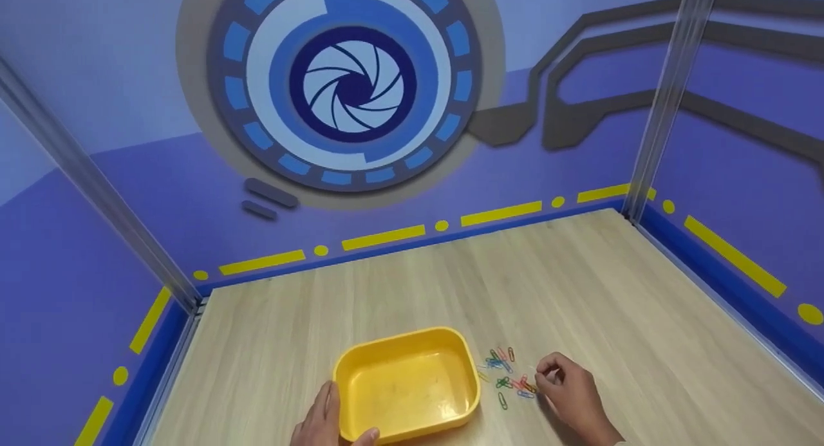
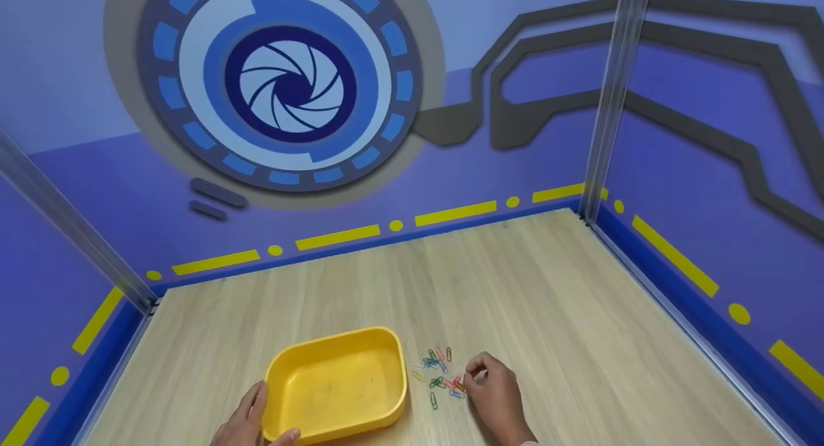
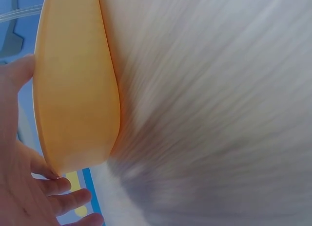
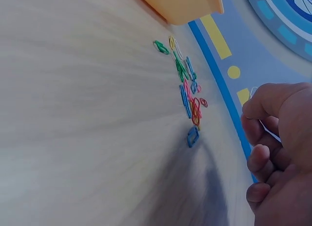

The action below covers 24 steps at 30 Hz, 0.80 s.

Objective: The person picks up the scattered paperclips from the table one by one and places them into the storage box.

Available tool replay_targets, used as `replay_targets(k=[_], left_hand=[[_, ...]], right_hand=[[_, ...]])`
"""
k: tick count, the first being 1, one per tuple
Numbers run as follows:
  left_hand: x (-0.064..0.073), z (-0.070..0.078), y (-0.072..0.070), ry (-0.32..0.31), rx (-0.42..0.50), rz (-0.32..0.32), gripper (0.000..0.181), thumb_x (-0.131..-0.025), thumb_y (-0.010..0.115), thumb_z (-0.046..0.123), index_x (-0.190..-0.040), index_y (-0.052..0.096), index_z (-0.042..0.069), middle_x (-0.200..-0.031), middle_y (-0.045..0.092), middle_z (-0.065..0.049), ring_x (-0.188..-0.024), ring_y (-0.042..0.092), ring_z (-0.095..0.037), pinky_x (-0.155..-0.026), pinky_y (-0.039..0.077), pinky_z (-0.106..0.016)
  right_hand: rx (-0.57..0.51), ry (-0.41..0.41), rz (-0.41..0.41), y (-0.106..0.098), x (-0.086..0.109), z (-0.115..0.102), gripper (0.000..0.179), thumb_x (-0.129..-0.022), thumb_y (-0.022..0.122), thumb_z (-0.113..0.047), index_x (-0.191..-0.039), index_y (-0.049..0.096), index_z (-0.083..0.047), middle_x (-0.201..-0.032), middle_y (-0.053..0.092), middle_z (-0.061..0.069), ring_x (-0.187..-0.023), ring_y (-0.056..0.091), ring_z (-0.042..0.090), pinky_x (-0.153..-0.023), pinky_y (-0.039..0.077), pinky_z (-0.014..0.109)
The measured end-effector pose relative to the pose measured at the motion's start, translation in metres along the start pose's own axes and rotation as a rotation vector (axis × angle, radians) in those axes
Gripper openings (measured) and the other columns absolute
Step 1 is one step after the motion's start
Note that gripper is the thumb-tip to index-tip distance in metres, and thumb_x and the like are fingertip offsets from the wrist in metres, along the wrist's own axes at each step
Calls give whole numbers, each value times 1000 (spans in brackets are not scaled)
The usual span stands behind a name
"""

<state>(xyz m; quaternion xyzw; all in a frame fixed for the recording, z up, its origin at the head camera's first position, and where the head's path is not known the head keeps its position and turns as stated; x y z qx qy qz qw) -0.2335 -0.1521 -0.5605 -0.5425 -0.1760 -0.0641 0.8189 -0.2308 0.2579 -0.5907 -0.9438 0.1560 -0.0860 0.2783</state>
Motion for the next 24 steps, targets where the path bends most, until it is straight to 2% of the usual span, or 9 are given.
replay_targets(k=[3, 9, 16, 24], left_hand=[[-4, 1, 0, 38, 0, -1, 128, -51, 51, 87, -147, 14, 12, -151, 17, -12, -127, 35, -33, -102, 26, -60], [-9, 3, 1, 101, -23, 45, 124, -56, 50, 86, -147, 15, 9, -151, 18, -12, -132, 31, -32, -103, 27, -55], [-6, 3, 3, 59, -8, 47, 124, -55, 53, 84, -146, 16, 9, -152, 18, -10, -135, 27, -32, -107, 21, -57], [-1, -2, 1, 62, -13, 81, 122, -56, 54, 83, -147, 17, 11, -152, 19, -8, -132, 30, -28, -107, 24, -53]], right_hand=[[-14, -5, -5, 1, 0, -6, 8, -81, 64, -10, -85, 58, -13, -80, 57, -1, -63, 42, 9, -52, 36, 19], [-13, -17, -2, 4, -2, -21, 9, -80, 65, -10, -83, 58, -14, -84, 59, -2, -65, 42, 10, -52, 35, 19], [5, -33, -36, 14, -7, -33, 9, -81, 65, -12, -87, 59, -13, -88, 57, -1, -72, 43, 12, -56, 36, 18], [-18, -34, -74, 28, -9, -47, 11, -81, 66, -11, -88, 60, -16, -89, 57, -1, -75, 44, 14, -54, 38, 18]])
Point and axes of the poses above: each hand's wrist, its own x-axis away from the middle knuckle, its own y-axis out of the palm, z = x × y, the point moved 5 cm from there along -x, towards the middle knuckle
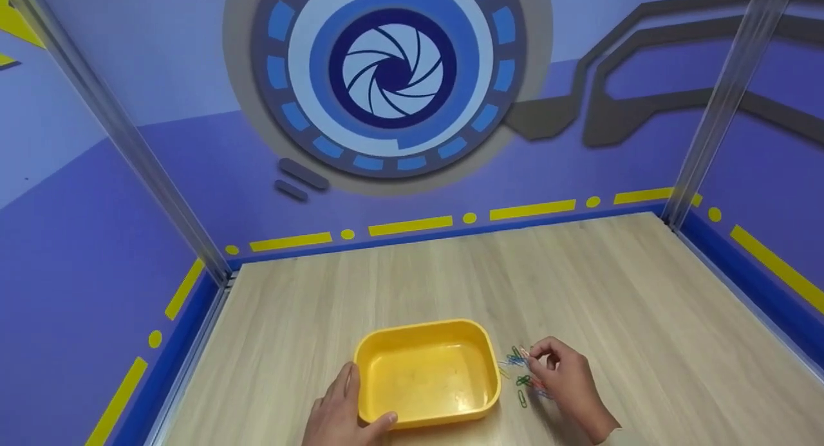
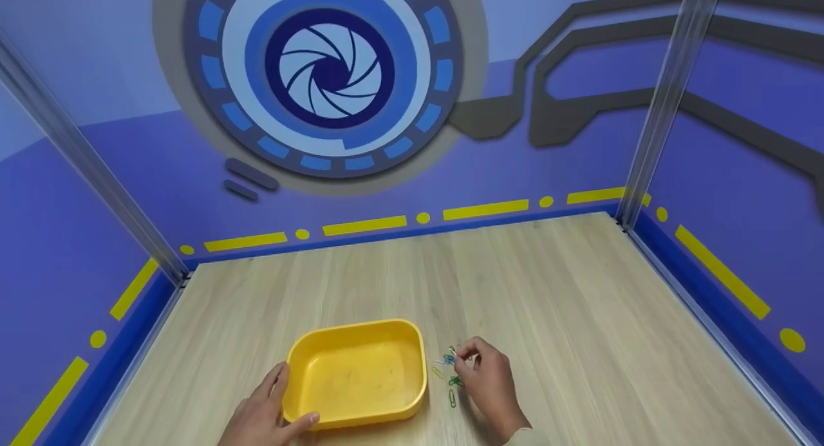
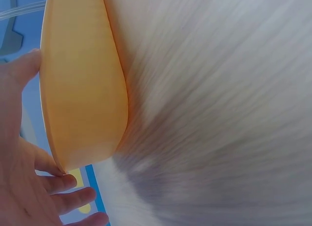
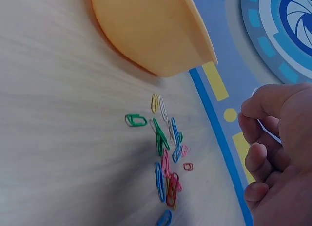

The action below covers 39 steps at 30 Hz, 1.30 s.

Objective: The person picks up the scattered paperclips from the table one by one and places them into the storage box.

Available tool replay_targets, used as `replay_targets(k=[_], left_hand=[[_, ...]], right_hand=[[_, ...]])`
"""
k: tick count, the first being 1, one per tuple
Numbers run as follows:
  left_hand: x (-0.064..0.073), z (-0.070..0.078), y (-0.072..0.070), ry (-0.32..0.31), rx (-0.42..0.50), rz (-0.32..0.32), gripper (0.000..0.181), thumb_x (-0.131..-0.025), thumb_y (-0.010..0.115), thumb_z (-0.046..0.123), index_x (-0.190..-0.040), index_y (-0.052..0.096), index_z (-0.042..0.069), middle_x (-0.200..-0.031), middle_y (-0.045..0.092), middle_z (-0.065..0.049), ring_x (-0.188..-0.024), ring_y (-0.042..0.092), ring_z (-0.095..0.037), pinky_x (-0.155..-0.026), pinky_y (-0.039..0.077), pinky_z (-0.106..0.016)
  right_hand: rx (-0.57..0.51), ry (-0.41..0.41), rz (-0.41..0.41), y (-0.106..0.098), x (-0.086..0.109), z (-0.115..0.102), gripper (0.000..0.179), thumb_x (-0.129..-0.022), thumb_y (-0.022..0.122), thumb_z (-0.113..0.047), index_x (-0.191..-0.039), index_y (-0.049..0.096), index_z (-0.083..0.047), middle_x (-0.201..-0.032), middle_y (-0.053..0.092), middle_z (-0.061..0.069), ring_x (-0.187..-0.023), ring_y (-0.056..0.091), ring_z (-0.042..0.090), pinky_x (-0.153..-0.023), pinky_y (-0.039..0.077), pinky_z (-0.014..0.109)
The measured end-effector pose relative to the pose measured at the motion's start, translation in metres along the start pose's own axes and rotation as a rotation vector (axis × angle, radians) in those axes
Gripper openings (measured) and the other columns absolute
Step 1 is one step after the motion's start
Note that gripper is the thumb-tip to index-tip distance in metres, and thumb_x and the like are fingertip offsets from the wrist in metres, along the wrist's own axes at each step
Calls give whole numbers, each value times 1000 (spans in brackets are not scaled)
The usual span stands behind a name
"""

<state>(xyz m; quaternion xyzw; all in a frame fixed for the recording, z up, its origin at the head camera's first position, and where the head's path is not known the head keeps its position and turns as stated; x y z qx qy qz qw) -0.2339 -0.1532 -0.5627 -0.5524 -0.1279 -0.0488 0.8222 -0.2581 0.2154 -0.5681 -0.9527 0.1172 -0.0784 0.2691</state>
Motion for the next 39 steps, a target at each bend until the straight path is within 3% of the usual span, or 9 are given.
replay_targets(k=[7, 15, 22, 33, 39], left_hand=[[-2, 2, -3, -6, -3, -36, 124, -55, 54, 84, -146, 18, 8, -151, 20, -10, -131, 31, -31, -105, 24, -56], [-1, 1, -2, 65, -32, -44, 126, -55, 46, 88, -145, 17, 6, -150, 22, -12, -131, 32, -31, -100, 30, -56], [-1, 2, -5, -7, -28, -45, 126, -53, 51, 86, -145, 19, 6, -150, 21, -12, -130, 34, -31, -103, 26, -56], [0, 2, -4, -29, -1, -37, 125, -53, 55, 83, -146, 19, 8, -151, 20, -9, -132, 31, -31, -107, 21, -57], [1, 4, -4, -11, -7, -28, 124, -54, 54, 84, -146, 18, 8, -151, 21, -9, -127, 37, -28, -105, 25, -54]], right_hand=[[-27, -22, 5, 3, 1, -5, 12, -80, 67, -9, -85, 60, -16, -86, 57, -2, -71, 45, 12, -51, 39, 18], [-33, -51, 0, 11, 6, -7, 11, -78, 67, -8, -80, 58, -15, -81, 55, -3, -66, 44, 10, -51, 38, 18], [-67, -74, -17, 21, 7, -14, 12, -77, 68, -8, -80, 58, -14, -77, 52, -1, -66, 44, 10, -51, 36, 18], [-87, -123, -62, 28, 6, -26, 12, -78, 68, -8, -81, 58, -13, -74, 51, -1, -66, 45, 10, -53, 38, 17], [-78, -128, -101, 35, 6, -34, 11, -78, 69, -10, -82, 59, -14, -78, 53, -2, -69, 45, 11, -55, 37, 18]])
Point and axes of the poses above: each hand's wrist, its own x-axis away from the middle knuckle, its own y-axis out of the palm, z = x × y, the point moved 5 cm from there along -x, towards the middle knuckle
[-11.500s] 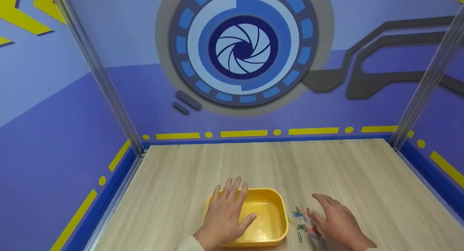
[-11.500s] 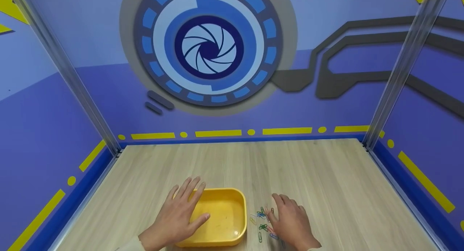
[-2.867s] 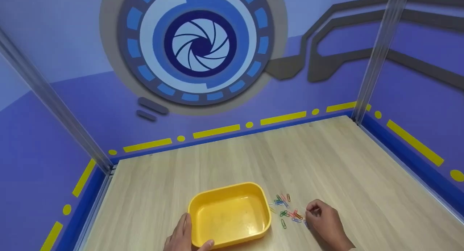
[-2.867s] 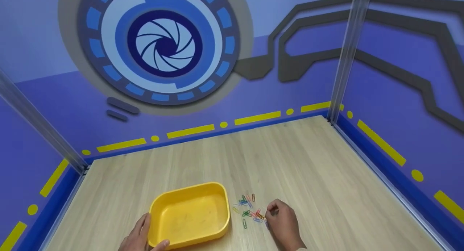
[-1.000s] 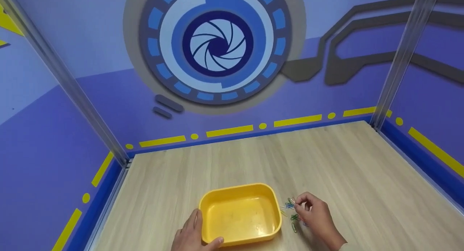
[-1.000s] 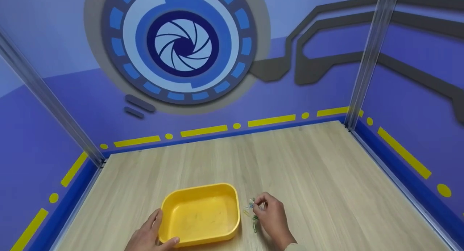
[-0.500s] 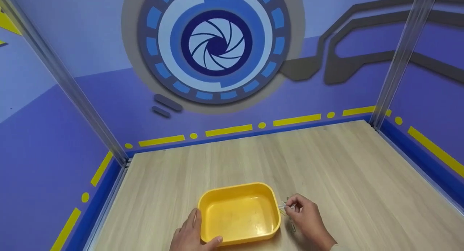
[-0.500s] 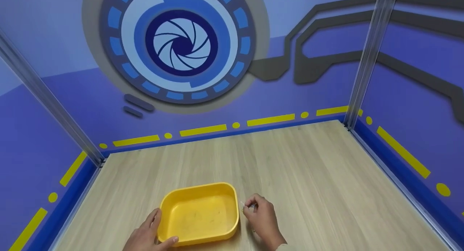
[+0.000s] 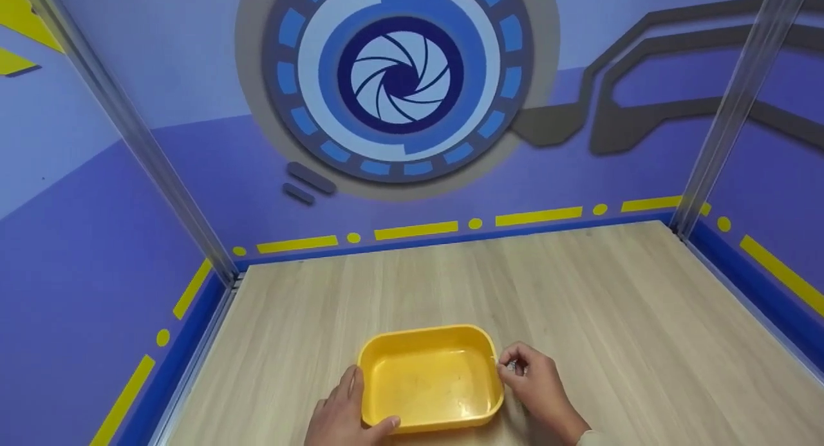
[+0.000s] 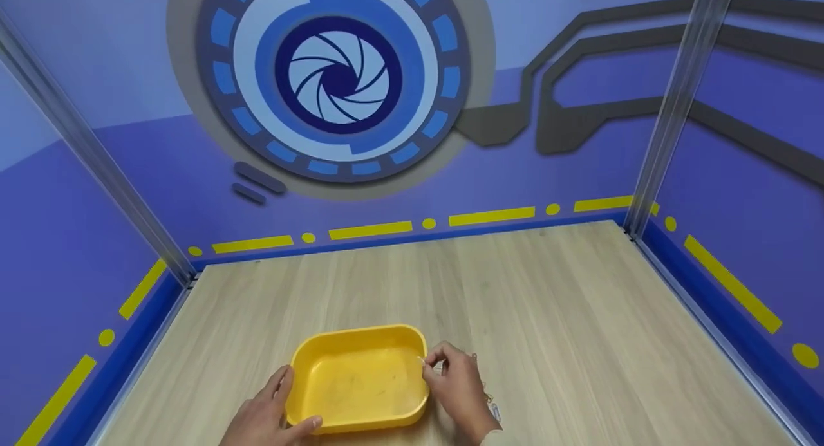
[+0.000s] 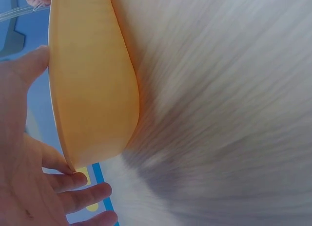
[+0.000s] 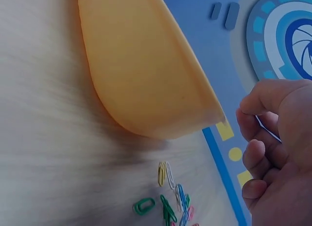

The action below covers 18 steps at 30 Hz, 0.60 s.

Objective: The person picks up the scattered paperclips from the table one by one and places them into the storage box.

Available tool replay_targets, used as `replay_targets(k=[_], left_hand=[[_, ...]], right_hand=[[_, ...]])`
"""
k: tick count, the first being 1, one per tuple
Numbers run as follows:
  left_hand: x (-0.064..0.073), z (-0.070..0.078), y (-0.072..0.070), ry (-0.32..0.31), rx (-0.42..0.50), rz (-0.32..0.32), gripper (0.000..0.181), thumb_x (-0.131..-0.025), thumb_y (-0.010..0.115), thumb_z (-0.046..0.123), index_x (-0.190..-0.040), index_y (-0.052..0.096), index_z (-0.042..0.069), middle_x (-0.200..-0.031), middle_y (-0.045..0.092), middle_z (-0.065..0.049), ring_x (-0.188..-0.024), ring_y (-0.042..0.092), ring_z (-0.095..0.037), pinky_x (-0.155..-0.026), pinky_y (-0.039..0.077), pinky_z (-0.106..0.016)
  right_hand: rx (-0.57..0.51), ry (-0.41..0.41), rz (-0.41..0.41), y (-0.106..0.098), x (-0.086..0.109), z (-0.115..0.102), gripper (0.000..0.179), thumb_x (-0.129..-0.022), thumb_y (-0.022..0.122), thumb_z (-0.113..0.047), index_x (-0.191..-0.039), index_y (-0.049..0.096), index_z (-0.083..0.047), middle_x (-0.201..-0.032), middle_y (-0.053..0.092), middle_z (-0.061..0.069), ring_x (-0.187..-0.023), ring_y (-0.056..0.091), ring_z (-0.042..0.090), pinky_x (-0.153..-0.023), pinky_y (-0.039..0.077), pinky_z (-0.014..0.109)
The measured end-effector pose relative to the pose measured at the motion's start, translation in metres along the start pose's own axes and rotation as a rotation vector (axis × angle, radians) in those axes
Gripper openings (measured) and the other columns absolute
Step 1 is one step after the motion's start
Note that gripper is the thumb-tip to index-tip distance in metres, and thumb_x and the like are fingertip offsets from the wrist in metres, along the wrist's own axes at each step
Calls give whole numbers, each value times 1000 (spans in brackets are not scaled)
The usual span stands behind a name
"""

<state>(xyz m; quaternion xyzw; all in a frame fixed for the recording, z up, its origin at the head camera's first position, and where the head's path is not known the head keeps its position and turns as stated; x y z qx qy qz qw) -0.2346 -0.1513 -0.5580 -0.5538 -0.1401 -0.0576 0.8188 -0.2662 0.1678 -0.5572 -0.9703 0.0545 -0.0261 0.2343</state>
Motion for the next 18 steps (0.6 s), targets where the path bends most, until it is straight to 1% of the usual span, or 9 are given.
replay_targets(k=[4, 7, 12, 13, 18], left_hand=[[0, 4, -2, 67, -18, 14, 122, -57, 53, 83, -146, 19, 7, -150, 22, -10, -127, 39, -28, -104, 27, -52], [0, 4, -3, 96, -20, 14, 121, -58, 53, 82, -145, 19, 6, -150, 22, -11, -128, 39, -30, -104, 27, -52], [-1, 2, -2, 96, -28, 17, 121, -58, 52, 83, -146, 18, 6, -150, 22, -11, -127, 39, -29, -103, 27, -52], [-1, 1, -2, 96, -32, 20, 121, -58, 51, 83, -146, 18, 6, -150, 22, -12, -127, 38, -29, -103, 27, -52], [-1, -1, -1, 99, -48, 33, 120, -59, 49, 85, -145, 19, 6, -150, 23, -12, -128, 38, -29, -102, 28, -52]], right_hand=[[4, -51, 10, 5, 1, -4, 12, -77, 69, -9, -77, 59, -15, -77, 55, -2, -65, 45, 10, -53, 37, 17], [9, -103, 13, 7, 1, -7, 14, -77, 69, -8, -74, 59, -17, -75, 56, -3, -63, 45, 9, -52, 37, 17], [53, -146, -8, 13, 1, -13, 13, -76, 70, -10, -74, 61, -19, -71, 56, -6, -65, 47, 10, -55, 37, 17], [72, -155, -10, 14, 1, -14, 13, -76, 70, -11, -74, 61, -20, -70, 56, -7, -66, 47, 10, -58, 36, 19], [141, -186, -20, 23, 2, -19, 16, -74, 73, -15, -71, 61, -25, -68, 55, -9, -68, 47, 11, -63, 33, 20]])
Point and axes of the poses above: each hand's wrist, its own x-axis away from the middle knuckle, its own y-axis out of the palm, z = x × y, the point moved 5 cm from there along -x, towards the middle knuckle
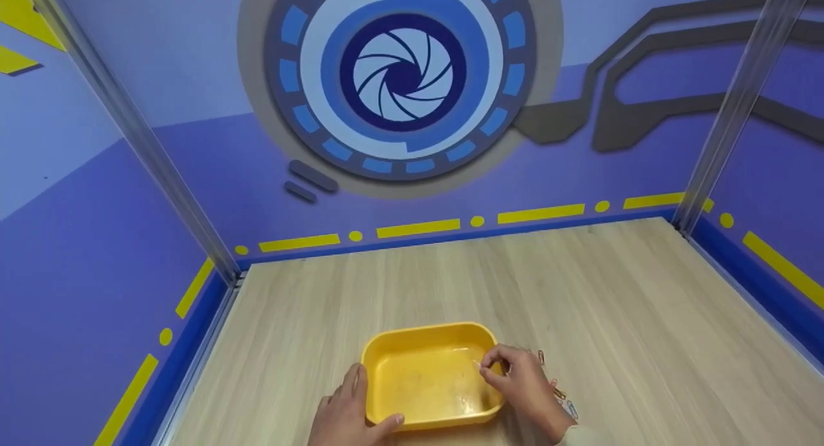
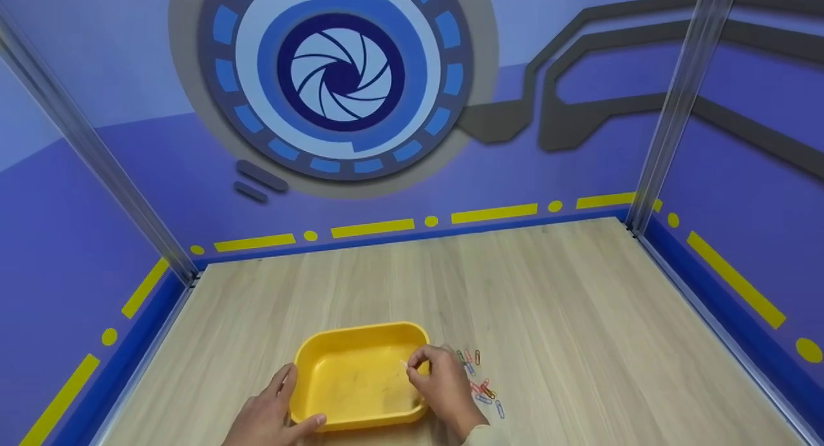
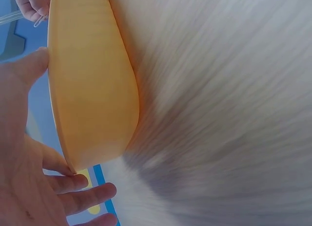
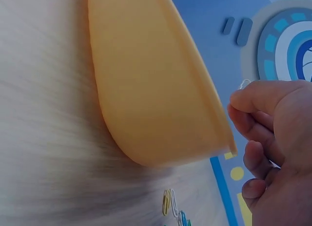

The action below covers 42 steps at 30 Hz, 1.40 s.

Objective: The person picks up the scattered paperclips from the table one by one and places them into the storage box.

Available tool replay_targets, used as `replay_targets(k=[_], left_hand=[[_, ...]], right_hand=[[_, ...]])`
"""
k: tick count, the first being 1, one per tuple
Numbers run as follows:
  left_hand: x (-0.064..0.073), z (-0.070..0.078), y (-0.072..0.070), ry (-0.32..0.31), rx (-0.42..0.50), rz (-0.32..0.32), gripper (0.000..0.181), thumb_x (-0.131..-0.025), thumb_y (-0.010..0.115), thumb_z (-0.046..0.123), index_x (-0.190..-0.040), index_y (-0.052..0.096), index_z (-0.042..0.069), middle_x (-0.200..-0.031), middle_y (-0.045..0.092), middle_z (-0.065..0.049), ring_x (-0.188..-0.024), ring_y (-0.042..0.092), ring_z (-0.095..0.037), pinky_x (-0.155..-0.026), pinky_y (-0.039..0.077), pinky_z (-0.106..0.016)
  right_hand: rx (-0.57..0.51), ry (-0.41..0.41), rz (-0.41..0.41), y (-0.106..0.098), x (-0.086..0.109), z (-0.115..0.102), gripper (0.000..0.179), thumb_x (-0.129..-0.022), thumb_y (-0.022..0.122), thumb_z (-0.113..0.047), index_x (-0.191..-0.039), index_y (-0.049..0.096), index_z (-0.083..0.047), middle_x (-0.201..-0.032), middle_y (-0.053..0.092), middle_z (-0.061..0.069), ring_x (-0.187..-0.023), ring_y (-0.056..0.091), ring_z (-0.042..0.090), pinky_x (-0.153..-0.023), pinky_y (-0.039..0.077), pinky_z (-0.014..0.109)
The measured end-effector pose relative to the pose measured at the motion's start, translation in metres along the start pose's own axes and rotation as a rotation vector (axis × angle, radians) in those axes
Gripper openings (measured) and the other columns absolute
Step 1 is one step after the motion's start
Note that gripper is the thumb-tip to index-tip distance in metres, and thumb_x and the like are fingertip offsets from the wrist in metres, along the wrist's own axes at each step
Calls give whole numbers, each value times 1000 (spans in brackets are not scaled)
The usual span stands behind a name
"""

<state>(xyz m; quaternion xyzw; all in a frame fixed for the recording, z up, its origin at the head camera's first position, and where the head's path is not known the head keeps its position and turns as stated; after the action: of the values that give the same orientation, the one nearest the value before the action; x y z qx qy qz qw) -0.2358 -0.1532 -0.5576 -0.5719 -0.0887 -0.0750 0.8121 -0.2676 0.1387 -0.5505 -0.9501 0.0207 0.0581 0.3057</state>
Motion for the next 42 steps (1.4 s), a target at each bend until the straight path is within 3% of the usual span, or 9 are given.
replay_targets(k=[8, 15, 22, 28, 32, 38, 42], left_hand=[[2, -5, 1, -42, 8, -14, 121, -58, 50, 85, -145, 19, 8, -150, 22, -10, -123, 43, -29, -101, 29, -53], [0, -6, 1, -10, -9, -15, 120, -59, 49, 85, -145, 20, 6, -148, 24, -10, -116, 48, -28, -97, 33, -52], [-1, -2, 3, -18, 12, -36, 122, -57, 51, 84, -145, 20, 6, -149, 24, -10, -119, 45, -27, -100, 31, -52], [-2, 3, 3, -15, -2, -31, 120, -57, 52, 83, -145, 20, 7, -148, 26, -7, -112, 46, -23, -96, 34, -50], [-3, 4, 2, -4, -14, -14, 120, -57, 52, 84, -145, 21, 8, -147, 28, -6, -111, 47, -22, -95, 35, -48], [-4, 4, -1, 14, -35, 8, 119, -57, 51, 84, -144, 22, 8, -146, 29, -6, -112, 48, -21, -95, 35, -47], [-2, 0, -1, -10, -27, -6, 119, -57, 51, 84, -144, 22, 8, -146, 28, -7, -112, 49, -22, -96, 35, -48]], right_hand=[[103, -35, -19, 7, 1, -7, 17, -73, 74, -23, -67, 62, -33, -67, 55, -4, -67, 41, 10, -65, 27, 23], [182, -82, -50, 14, 3, -10, 17, -72, 75, -24, -65, 63, -34, -71, 58, -9, -71, 43, 11, -66, 27, 23], [194, -10, -119, 18, 4, -8, 18, -72, 75, -23, -64, 63, -34, -74, 57, -6, -73, 40, 10, -63, 27, 23], [179, 22, -159, 19, 4, -6, 13, -72, 76, -24, -67, 65, -29, -79, 55, -1, -75, 42, 13, -64, 31, 23], [153, 16, -153, 18, 4, -4, 12, -72, 76, -23, -70, 65, -27, -81, 54, 0, -78, 44, 15, -65, 34, 23], [124, -54, -102, 12, 3, -4, 14, -72, 75, -22, -72, 63, -29, -78, 56, -1, -77, 46, 14, -64, 33, 20], [90, -129, -34, 7, 4, -8, 14, -73, 75, -23, -76, 64, -29, -78, 59, -12, -75, 47, 10, -66, 37, 19]])
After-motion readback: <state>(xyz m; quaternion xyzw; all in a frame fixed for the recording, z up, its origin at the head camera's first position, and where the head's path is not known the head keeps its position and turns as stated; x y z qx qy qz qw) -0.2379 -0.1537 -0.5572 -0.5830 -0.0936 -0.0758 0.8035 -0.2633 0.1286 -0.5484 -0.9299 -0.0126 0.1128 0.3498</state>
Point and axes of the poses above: each hand's wrist, its own x-axis away from the middle knuckle, its own y-axis out of the palm, z = x × y, the point moved 5 cm from there along -x, towards the middle knuckle
